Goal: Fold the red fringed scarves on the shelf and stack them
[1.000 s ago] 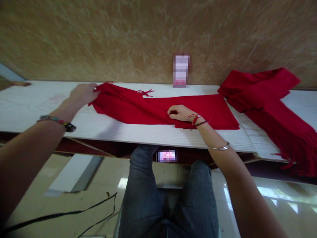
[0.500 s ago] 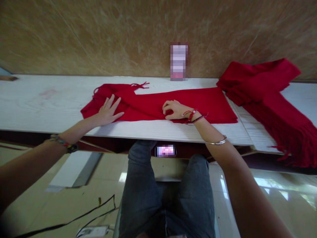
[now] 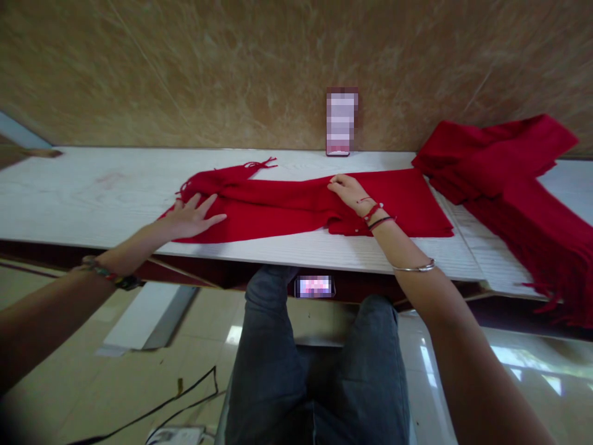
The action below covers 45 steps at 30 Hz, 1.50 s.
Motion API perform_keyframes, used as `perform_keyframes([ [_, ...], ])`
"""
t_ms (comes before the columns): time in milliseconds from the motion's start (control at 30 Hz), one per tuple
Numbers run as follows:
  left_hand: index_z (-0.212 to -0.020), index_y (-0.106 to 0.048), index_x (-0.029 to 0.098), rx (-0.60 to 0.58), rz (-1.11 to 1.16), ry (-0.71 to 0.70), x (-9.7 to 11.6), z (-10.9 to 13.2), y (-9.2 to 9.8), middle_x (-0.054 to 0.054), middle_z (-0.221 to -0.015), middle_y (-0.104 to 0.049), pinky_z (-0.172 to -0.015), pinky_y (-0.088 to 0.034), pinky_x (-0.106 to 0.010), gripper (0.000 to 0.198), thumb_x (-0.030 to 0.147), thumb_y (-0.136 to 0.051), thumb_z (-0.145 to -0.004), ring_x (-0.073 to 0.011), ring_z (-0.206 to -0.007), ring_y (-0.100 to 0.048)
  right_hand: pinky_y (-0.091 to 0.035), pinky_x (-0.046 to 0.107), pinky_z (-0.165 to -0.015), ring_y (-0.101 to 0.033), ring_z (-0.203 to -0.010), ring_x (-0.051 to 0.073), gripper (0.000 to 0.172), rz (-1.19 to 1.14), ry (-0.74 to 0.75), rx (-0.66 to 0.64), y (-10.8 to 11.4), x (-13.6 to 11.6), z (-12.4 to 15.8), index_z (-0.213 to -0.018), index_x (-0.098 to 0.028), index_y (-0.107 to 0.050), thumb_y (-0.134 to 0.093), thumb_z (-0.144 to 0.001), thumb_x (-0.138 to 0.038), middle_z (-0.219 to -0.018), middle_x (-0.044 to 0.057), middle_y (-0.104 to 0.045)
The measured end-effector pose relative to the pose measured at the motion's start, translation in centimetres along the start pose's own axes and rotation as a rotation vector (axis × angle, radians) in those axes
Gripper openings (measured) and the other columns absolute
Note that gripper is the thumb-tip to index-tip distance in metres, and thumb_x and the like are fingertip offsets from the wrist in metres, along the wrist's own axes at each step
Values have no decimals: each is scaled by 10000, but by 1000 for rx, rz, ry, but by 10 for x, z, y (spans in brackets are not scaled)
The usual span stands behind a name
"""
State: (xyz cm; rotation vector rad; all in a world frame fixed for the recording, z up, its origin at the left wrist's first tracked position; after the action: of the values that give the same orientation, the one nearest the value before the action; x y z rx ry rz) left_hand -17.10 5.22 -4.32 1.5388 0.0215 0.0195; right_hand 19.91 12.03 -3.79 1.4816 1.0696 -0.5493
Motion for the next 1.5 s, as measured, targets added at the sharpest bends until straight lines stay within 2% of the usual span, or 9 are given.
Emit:
perform_keyframes([
  [233, -1479, -127, 175, 431, 91, 148, -9, -30, 57, -162, -1537, -14, -1010, -148, -669, 1050, 763, -475, -681, -507, -1342, 14, -465, 335, -702, -558, -730, 182, 242, 82, 133, -89, -8, -11, 5, -755, -186, -603, -552, -677, -409, -780, 31, -648],
  [400, -1465, -185, 179, 111, 86, -33, 10, -71, 48, -176, -1484, -258, -1031, -278, -532, 1044, 600, -654, -631, -406, -1351, -209, -479, 362, -765, -605, -791, 208, 285, 203, 206, -160, -15, -19, 12, -829, -172, -682, -627, -649, -386, -854, 49, -689],
  [533, -1371, -395, 141, -14, 192, -120, 10, -95, 47, -90, -1137, -626, -863, -442, -302, 764, 383, -637, -688, -238, -1020, -575, -487, 358, -798, -626, -811, 205, 193, 171, 192, -77, -10, -18, 11, -801, -176, -697, -615, -654, -270, -850, 41, -702],
  [767, -1027, -643, 139, 227, 270, -131, -22, -97, 95, -12, -710, -559, -615, -400, -233, 363, 342, -571, -735, -146, -671, -525, -489, 359, -823, -619, -841, 190, 165, -2, 233, 163, 10, -21, 10, -821, -203, -690, -566, -715, -226, -855, 33, -687],
  [933, -1087, -596, 120, -105, 203, -291, -16, -80, 84, -47, -896, -646, -717, -447, -277, 452, 423, -570, -752, -179, -808, -559, -465, 322, -867, -590, -894, 164, 220, -34, 418, -46, -1, -36, 18, -842, -226, -707, -495, -785, -222, -907, 49, -648],
  [1100, -1364, -365, 67, 95, 122, -600, 48, -61, 81, -153, -1444, -348, -1073, -250, -351, 552, 254, -436, -850, -219, -1304, -320, -458, 337, -886, -592, -930, 169, 281, 89, 436, -382, -29, -40, 28, -990, -238, -695, -553, -748, -223, -983, 38, -636],
  [1200, -1381, -364, 128, -35, 27, -897, 116, -43, 60, -89, -1465, -341, -1116, -179, -337, 577, 187, -464, -815, -190, -1356, -250, -452, 349, -904, -588, -969, 181, 374, 36, 333, -384, -31, -34, 27, -1077, -218, -638, -606, -707, -257, -1037, 45, -640],
  [1300, -1302, -476, 206, -183, -86, -957, 161, -33, 42, -40, -1341, -513, -1045, -306, -297, 552, 194, -555, -756, -188, -1230, -445, -477, 355, -853, -601, -911, 181, 405, -58, 245, -355, -29, -26, 23, -1049, -186, -591, -617, -649, -252, -999, 52, -641],
  [1500, -1144, -587, 169, -85, -172, -923, 145, -36, 54, -49, -1151, -639, -880, -406, -247, 361, 243, -509, -799, -180, -1012, -577, -473, 348, -795, -585, -818, 175, 240, 10, 252, -329, -25, -20, 17, -839, -180, -565, -572, -602, -223, -873, 29, -623],
])
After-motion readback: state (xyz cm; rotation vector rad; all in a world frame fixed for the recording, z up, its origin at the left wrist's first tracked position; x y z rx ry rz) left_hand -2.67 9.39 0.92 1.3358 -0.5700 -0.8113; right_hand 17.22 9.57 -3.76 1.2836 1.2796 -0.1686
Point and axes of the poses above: each hand's wrist, its own z-axis away from the middle knuckle, its own y-axis out of the back of the hand, x = y × z, the point moved 6 cm from there along -z, towards the middle knuckle
